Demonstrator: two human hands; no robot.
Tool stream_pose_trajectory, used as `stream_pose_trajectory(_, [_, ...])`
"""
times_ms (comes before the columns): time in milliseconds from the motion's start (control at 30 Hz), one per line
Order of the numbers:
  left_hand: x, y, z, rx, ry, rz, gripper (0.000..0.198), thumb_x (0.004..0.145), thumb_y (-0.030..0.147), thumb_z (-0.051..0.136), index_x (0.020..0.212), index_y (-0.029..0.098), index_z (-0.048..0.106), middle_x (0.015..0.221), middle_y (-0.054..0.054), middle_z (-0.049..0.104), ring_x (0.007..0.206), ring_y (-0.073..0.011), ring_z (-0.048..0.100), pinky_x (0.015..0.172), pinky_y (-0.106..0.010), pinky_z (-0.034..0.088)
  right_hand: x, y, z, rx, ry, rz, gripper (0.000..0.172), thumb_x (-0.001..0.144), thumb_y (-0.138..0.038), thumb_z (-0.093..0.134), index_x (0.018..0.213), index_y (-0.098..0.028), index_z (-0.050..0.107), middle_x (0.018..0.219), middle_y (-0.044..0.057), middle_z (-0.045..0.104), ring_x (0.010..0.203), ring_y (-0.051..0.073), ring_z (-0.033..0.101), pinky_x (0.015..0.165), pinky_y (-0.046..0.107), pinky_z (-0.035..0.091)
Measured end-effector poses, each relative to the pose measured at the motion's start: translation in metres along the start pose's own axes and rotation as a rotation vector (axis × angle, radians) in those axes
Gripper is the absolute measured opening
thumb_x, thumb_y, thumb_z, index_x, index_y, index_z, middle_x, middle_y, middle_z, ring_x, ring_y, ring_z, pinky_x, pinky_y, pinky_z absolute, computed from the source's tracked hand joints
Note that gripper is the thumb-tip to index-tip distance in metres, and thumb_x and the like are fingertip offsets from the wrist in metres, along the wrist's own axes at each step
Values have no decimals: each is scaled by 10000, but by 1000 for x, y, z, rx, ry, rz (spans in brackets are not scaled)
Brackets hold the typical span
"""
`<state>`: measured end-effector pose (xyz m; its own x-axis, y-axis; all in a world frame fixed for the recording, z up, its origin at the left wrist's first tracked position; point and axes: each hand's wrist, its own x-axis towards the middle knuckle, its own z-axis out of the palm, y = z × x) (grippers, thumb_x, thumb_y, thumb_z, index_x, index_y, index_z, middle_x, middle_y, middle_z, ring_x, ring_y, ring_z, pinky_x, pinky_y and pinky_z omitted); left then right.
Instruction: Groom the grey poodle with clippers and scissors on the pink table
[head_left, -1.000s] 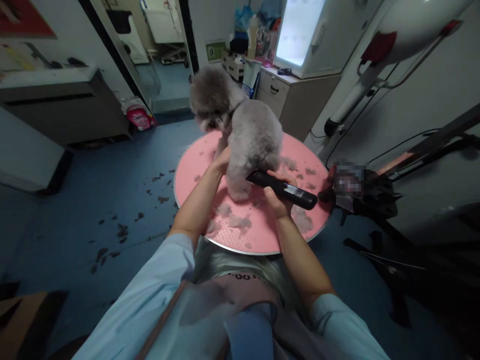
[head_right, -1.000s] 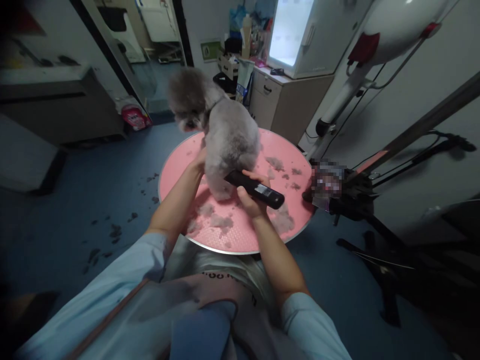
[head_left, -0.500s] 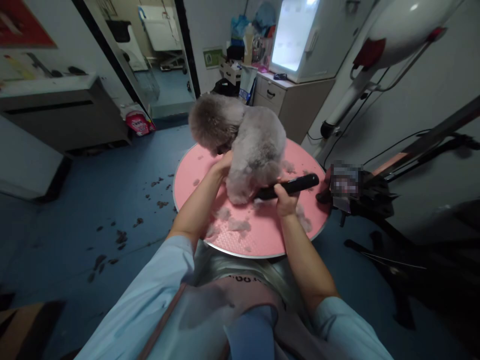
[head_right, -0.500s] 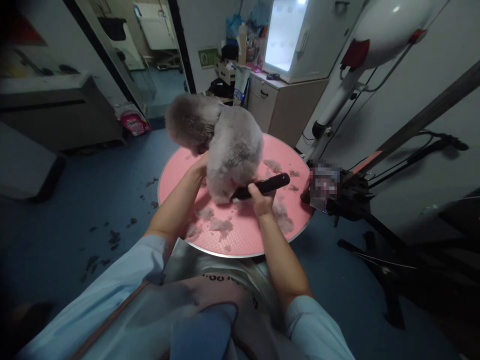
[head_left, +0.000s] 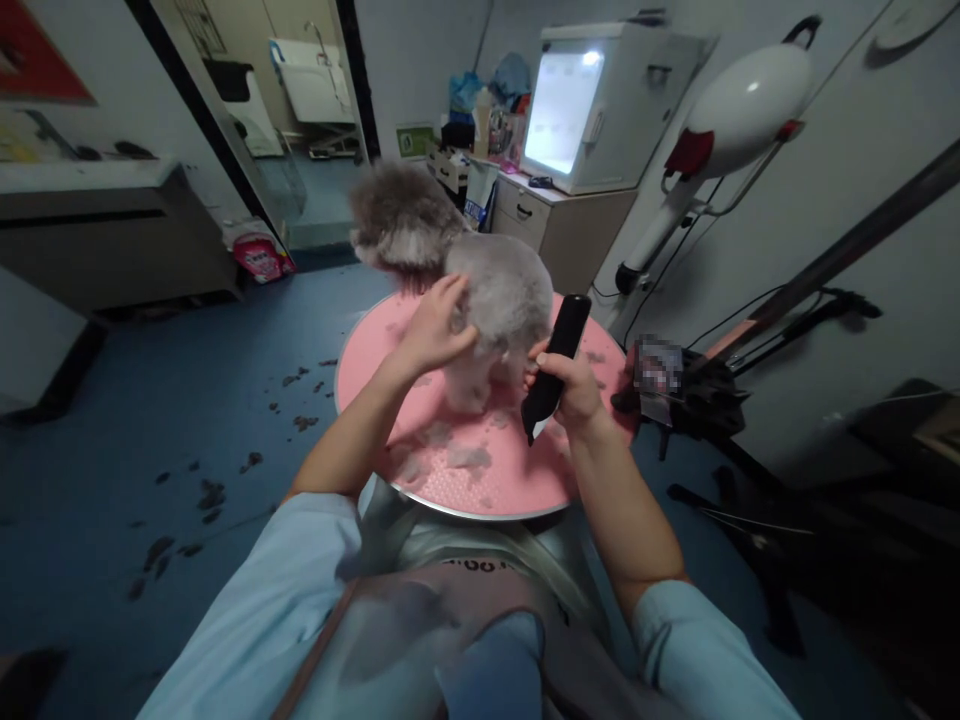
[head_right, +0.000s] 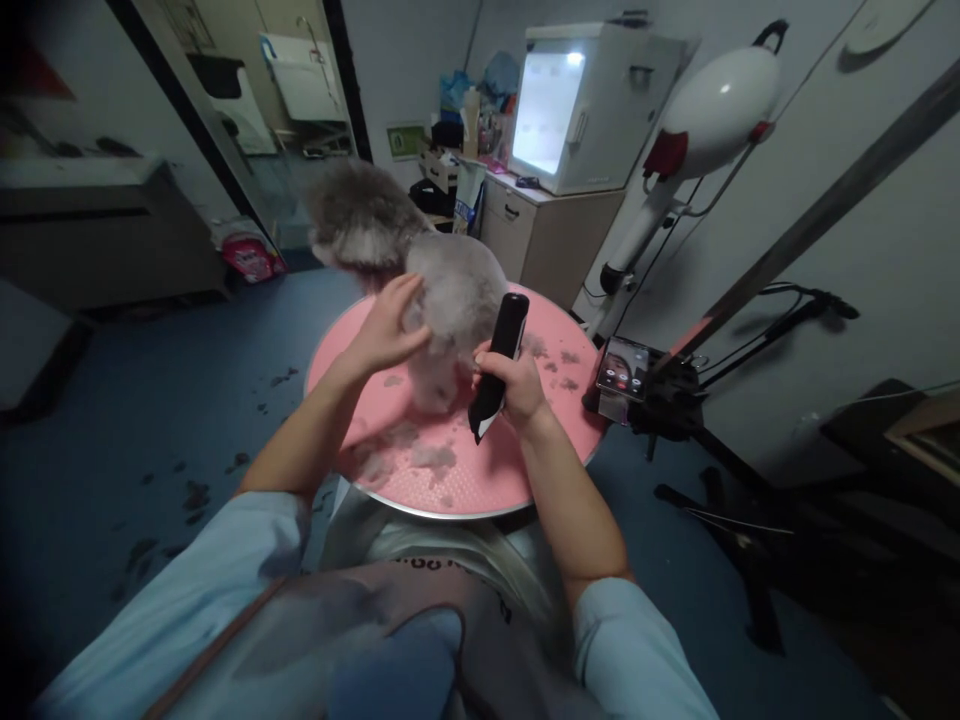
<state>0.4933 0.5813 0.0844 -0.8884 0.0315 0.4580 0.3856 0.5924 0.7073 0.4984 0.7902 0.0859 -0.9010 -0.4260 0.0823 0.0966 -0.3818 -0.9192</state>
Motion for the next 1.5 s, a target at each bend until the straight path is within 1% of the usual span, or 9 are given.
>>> stream_pose_trajectory(67, [2, 18, 9, 221, 15, 202, 711, 704, 463, 713, 1341, 172, 592, 1554, -134, 407, 1527, -386, 123, 1238, -557, 105, -5, -10, 5, -16, -43, -18, 236, 541, -301, 773, 699, -179, 646, 516, -57, 566, 454, 94, 539, 440, 217, 486])
stream_pose_trajectory(200, [23, 44, 29, 249, -192, 403, 262, 739, 287, 698, 984, 197, 711, 1263, -106, 637, 1455, -306, 343, 1269, -482, 44, -14, -18, 7, -41, -79, -67, 251, 576, -351, 783, 731, -186, 674, 583, -33, 629, 513, 109, 578, 495, 240, 516])
stream_pose_trajectory(300, [38, 49, 28, 167, -152, 347, 96, 797, 280, 637, 760, 193, 658, 967, -85, 669, 1234, -263, 536, 1264, -426, 139, -24, -3, -12, 13, 136, -231, 311, 616, -475, 759, 683, -191, 651, 687, -3, 693, 593, 113, 627, 535, 228, 534])
stream_pose_trajectory(467, [47, 56, 16, 183, -54, 200, 470, 980, 370, 334, 541, 230, 423, 648, -90, 493, 797, -239, 542, 1018, -424, 397, -42, 42, -49, 280, 562, -162, 471, 630, -665, 703, 692, -226, 545, 582, -46, 645, 430, 93, 553, 357, 197, 425])
stream_pose_trajectory(567, [45, 61, 15, 120, -70, 177, 510, 990, 394, 359, 516, 218, 428, 575, -66, 416, 693, -204, 489, 871, -358, 396, -45, 49, -51, 301, 554, -119, 512, 526, -589, 835, 761, -220, 569, 570, -67, 642, 402, 84, 548, 365, 187, 449])
stream_pose_trajectory(800, [43, 61, 17, 84, -20, 235, 645, 1002, 597, 268, 531, 195, 449, 554, -40, 392, 588, -150, 411, 686, -320, 323, -2, 21, -29, -176, 386, -695, 475, 630, -417, 864, 954, -254, 558, 958, -15, 746, 800, 154, 734, 658, 268, 618])
stream_pose_trajectory(967, [49, 60, 17, 288, -9, 303, 745, 979, 692, 118, 550, 195, 472, 556, -57, 432, 583, -160, 446, 657, -327, 334, 7, 44, -29, -466, 254, -687, 444, 698, -400, 816, 1034, -218, 590, 1002, 40, 722, 837, 180, 718, 675, 310, 620])
stream_pose_trajectory(1133, [49, 67, 17, 346, -68, 298, 758, 1002, 640, 103, 612, 169, 551, 582, -70, 477, 611, -164, 491, 655, -317, 327, 7, 49, -33, -426, 361, -874, 449, 748, -415, 781, 1098, -254, 551, 1079, 32, 678, 959, 187, 704, 821, 366, 618])
stream_pose_trajectory(1500, [58, 67, 16, 420, -118, 308, 678, 1022, 582, 195, 714, 163, 630, 613, -79, 527, 699, -181, 544, 726, -316, 352, 12, 52, -38, -542, 292, -951, 446, 765, -397, 768, 1124, -248, 549, 1111, 49, 638, 1026, 209, 669, 879, 410, 595])
